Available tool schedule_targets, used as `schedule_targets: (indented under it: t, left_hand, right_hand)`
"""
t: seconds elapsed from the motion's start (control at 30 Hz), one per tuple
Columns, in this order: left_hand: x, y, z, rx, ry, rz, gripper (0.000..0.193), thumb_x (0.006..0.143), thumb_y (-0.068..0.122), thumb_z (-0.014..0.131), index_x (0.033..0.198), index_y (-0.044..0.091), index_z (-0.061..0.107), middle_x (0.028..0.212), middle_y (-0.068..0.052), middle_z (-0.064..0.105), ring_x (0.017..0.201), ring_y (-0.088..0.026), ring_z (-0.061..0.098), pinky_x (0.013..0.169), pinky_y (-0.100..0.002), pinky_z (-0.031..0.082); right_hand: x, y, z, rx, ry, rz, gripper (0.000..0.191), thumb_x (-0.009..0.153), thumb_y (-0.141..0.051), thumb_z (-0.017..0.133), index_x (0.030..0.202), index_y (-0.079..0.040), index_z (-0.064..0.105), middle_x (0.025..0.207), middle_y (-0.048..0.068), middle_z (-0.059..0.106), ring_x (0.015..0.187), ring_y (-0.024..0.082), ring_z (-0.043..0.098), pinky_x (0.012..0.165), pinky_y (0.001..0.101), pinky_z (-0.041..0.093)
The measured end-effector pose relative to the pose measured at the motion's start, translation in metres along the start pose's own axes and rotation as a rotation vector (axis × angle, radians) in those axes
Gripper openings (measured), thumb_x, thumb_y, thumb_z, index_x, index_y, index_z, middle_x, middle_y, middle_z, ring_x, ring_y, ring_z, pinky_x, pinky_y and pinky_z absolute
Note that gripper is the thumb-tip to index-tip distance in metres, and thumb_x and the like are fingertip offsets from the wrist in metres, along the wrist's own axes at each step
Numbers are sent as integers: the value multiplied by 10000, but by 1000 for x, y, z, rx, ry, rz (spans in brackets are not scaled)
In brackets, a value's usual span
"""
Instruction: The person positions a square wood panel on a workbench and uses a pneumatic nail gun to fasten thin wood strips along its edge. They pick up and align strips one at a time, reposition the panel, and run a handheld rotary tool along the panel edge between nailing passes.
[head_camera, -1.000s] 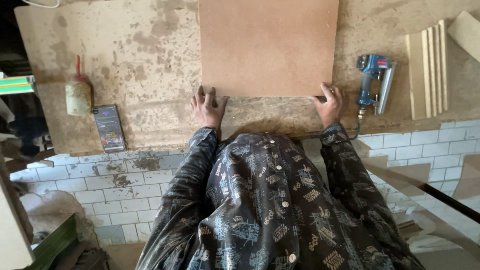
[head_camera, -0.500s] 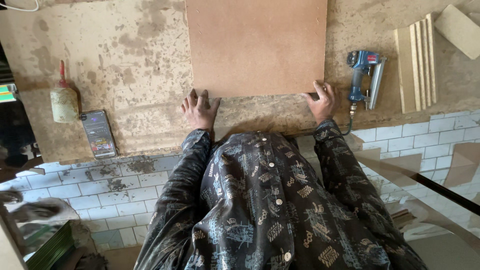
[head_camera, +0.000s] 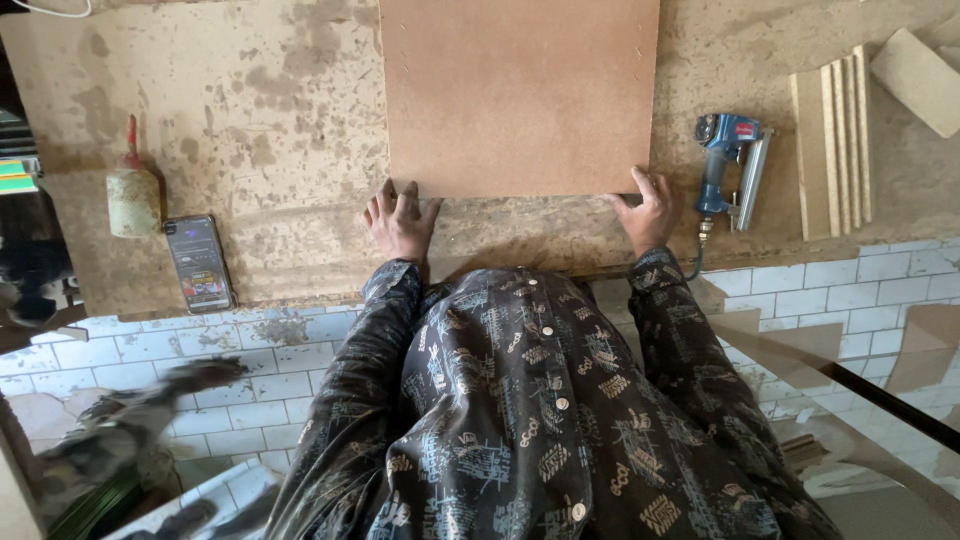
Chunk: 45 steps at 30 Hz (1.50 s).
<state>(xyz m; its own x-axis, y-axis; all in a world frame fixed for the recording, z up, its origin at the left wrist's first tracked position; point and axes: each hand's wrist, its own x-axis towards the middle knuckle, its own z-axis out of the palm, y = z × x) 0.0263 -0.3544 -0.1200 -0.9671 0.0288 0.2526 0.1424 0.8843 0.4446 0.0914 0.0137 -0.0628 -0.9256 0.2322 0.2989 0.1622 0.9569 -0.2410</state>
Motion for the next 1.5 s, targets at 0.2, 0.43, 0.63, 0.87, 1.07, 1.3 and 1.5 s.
schedule_targets:
  t: [0.2,0.43,0.63,0.87,1.07,1.3,1.5]
  left_hand:
    - [1,1,-1,12,-12,16,471,806,479,873,1143,168,768,1330,-156,611,1186,-331,563,1041,-496,375]
    - [-1,-1,0,-41,8,-18,456,769,445,901,1114,177,773,1317,-126,629,1170,-319,566,1033,-484,391]
    - [-1,-5,7,-70,19,-43,471,744,451,913,1100,177,772,1324,-134,624,1185,-321,560,1037,-484,393]
    - [1,-5,8,-56,-12,-52,483,760,464,910,1119,170,775,1329,-134,617,1186,-326,558,1044,-490,391]
    - [0,3,0,-7,-40,-79,577,819,540,825,1245,167,715,1464,-171,533,1343,-374,460,1122,-533,344]
    - [-3,24,6,167,-378,136,729,1007,584,531,1602,184,402,1702,-157,199,1566,-351,139,1229,-595,154]
    - [-3,57,27,70,-520,480,709,1020,540,449,1604,152,344,1682,-122,215,1551,-316,158,1232,-556,138]
  right_hand:
    - [3,-2,-3,47,-17,90,717,680,-428,978,1267,-84,753,1127,139,711,1040,336,668,892,445,524]
    - [3,-2,-4,2,-48,47,720,697,-481,966,1251,-72,752,1106,143,712,1012,347,671,865,477,527]
    - [2,1,1,-64,-58,50,740,698,-524,955,1263,-86,761,1099,158,720,1016,333,674,875,459,528]
    - [0,4,9,62,-116,134,789,759,-582,920,1341,-91,714,1186,183,717,1080,342,670,970,478,501]
    - [3,14,4,-52,-104,13,752,755,-553,921,1312,-101,692,1222,143,683,1201,341,601,1106,540,414]
    - [4,54,-13,-359,-43,480,794,829,-338,833,1499,-86,490,1316,215,628,1221,414,565,1042,560,384]
    - [35,73,-18,-141,-158,655,912,719,-209,790,1502,2,374,1208,275,640,1040,468,640,889,546,486]
